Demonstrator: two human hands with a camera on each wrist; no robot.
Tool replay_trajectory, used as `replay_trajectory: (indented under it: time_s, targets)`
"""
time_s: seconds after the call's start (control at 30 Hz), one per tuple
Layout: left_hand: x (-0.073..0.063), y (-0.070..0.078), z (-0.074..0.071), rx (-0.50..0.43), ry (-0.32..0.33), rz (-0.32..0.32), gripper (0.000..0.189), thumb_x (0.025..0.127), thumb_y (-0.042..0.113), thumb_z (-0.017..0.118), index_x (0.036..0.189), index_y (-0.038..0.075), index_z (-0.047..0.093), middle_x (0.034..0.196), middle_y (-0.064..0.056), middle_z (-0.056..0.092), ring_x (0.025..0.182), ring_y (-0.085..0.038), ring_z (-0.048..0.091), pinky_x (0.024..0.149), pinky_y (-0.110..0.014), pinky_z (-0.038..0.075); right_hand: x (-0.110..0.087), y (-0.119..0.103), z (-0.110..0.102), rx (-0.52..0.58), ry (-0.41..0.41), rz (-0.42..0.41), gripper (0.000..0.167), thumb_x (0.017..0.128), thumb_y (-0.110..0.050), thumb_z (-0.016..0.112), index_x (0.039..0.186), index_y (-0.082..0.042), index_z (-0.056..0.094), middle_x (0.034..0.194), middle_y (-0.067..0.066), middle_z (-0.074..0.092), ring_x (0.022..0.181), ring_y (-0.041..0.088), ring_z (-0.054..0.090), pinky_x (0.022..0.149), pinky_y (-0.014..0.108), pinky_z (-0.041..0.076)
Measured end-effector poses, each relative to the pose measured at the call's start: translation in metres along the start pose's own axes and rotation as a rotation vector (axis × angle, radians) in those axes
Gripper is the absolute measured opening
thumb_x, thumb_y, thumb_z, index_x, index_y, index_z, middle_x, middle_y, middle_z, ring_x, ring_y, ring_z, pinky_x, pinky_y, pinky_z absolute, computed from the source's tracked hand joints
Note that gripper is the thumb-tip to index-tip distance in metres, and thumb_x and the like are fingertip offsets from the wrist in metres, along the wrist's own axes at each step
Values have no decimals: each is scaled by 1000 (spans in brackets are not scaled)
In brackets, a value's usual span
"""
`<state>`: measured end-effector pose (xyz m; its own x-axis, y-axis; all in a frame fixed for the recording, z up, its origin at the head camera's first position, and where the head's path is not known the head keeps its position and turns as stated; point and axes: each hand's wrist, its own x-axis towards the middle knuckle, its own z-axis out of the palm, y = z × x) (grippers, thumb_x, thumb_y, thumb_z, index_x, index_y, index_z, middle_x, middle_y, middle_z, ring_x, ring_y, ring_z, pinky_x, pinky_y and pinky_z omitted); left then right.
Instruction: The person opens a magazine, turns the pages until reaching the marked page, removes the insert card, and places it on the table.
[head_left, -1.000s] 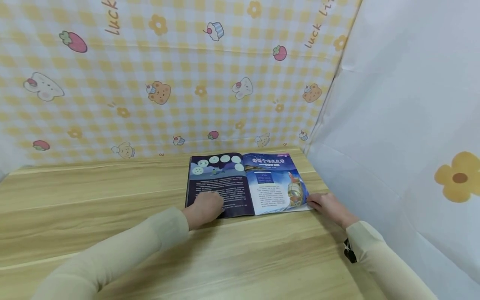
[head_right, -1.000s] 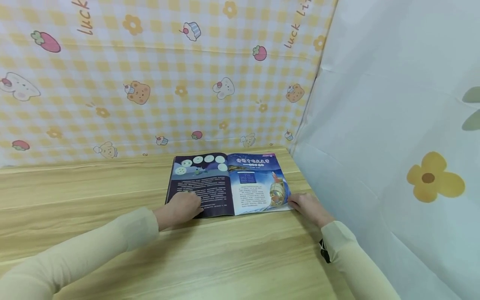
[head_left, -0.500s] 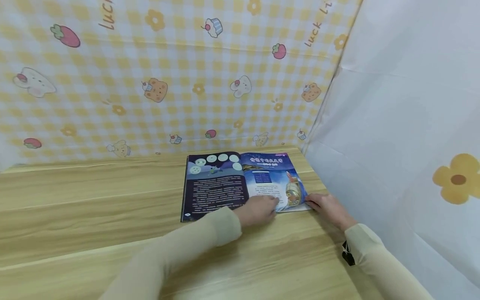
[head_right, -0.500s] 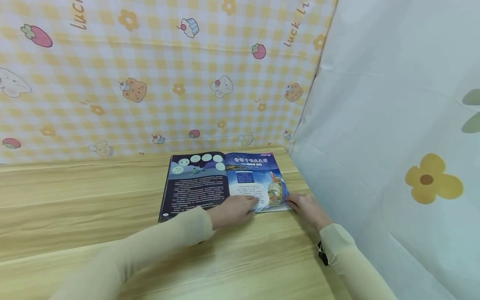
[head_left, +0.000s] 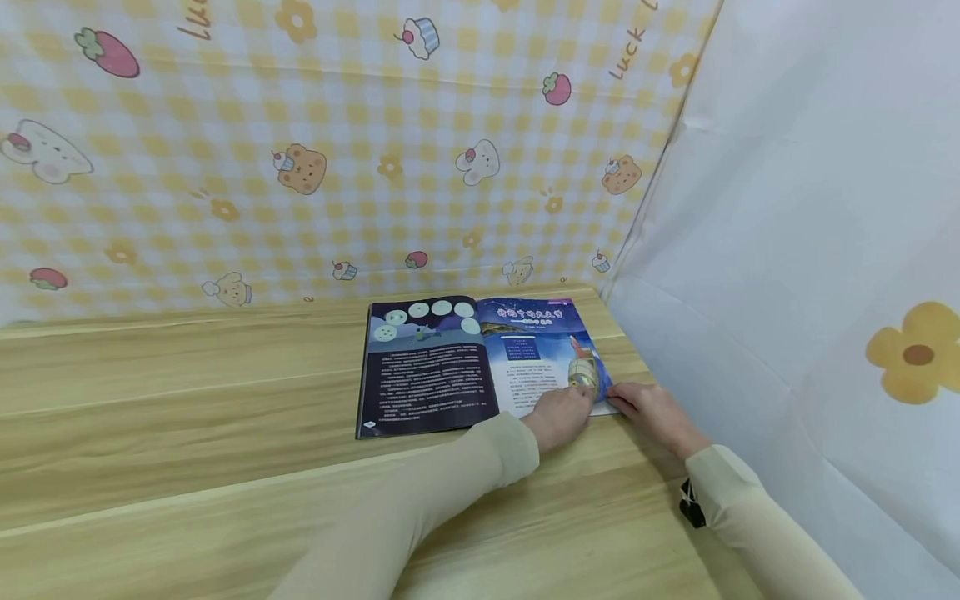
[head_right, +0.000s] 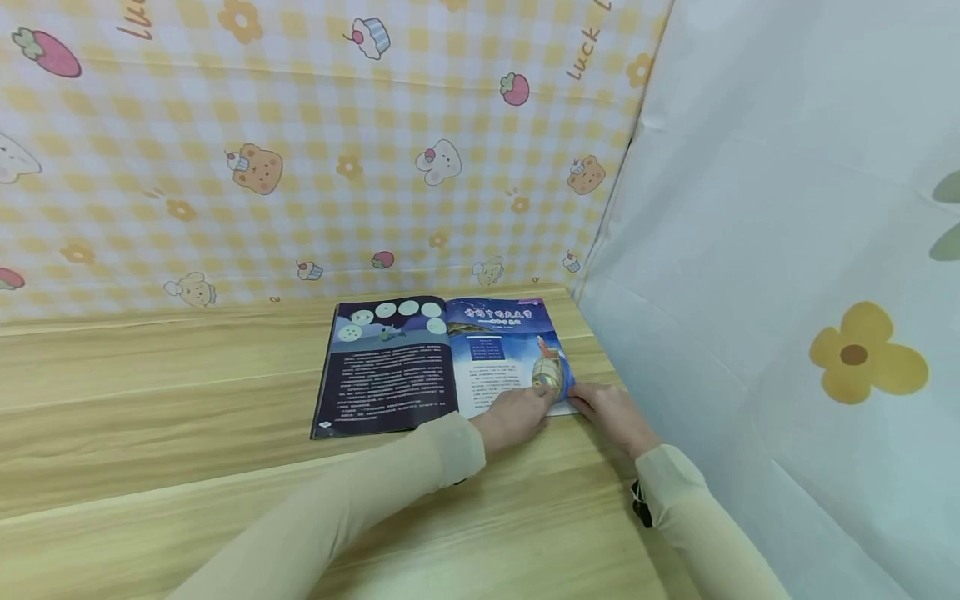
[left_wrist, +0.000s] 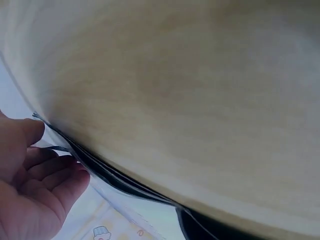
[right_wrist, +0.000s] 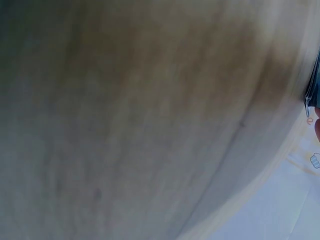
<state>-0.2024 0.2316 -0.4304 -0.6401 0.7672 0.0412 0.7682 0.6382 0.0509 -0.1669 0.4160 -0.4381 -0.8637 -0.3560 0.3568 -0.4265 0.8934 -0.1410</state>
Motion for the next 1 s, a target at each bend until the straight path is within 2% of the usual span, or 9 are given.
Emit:
replay_trajectory:
  time_s: [0.23, 0.4, 0.5, 0.67, 0.8, 0.9, 1.0]
  targets:
    - [4, 2, 4, 69, 53, 13, 28, 96, 14, 51, 122, 14, 62, 113, 3, 65, 91, -10, 66, 67, -23, 55, 1, 0, -1, -23, 20, -13, 9, 81, -2, 69, 89, -6, 71, 86, 7, 73, 80, 24, 70, 69, 36, 56]
    - [3, 2, 7, 71, 117, 10, 23, 94, 13, 53, 114, 14, 64, 105, 2, 68, 83, -11, 67, 63, -23, 54, 1, -1, -1, -20, 25, -14, 10, 81, -2, 70, 89, -6, 71, 86, 7, 73, 80, 24, 70, 69, 36, 56]
    - [3, 1, 7, 63, 145, -1, 24, 94, 14, 53, 117, 13, 62, 102, 1, 69, 79, -12, 67, 61, -23, 54, 1, -1, -2, -5, 28, -11, 10, 81, -2, 69, 92, -3, 71, 88, 10, 72, 81, 26, 69, 70, 37, 56]
    - [3, 1, 6, 63, 140, -12, 34, 94, 13, 53, 128, 13, 55, 100, -1, 70, 75, -13, 67, 58, -23, 53, -2, 1, -6, 10, 21, 112, 16, 84, -4, 68, 97, 3, 68, 93, 18, 70, 83, 33, 68, 72, 42, 55]
    - [3, 0, 4, 45, 110, -14, 42, 95, 12, 52, 136, 13, 46, 96, -3, 70, 71, -14, 67, 57, -24, 53, -5, 3, -11, -17, -8, 203, 13, 84, -6, 68, 93, 3, 69, 89, 18, 71, 79, 33, 68, 70, 44, 55]
    - [4, -2, 3, 24, 88, -10, 52, 95, 10, 52, 144, 13, 35, 98, -5, 69, 70, -15, 66, 57, -24, 53, -5, 3, -12, -30, -73, 183, 13, 84, -7, 68, 94, 0, 70, 91, 16, 71, 81, 33, 68, 73, 45, 55]
    - [3, -4, 2, -46, 89, 2, 65, 93, 4, 52, 149, 18, 23, 121, -11, 61, 69, -16, 65, 55, -24, 52, -5, 3, -10, -36, -129, 91, 19, 84, -7, 68, 102, 0, 68, 101, 17, 69, 91, 35, 67, 79, 46, 53]
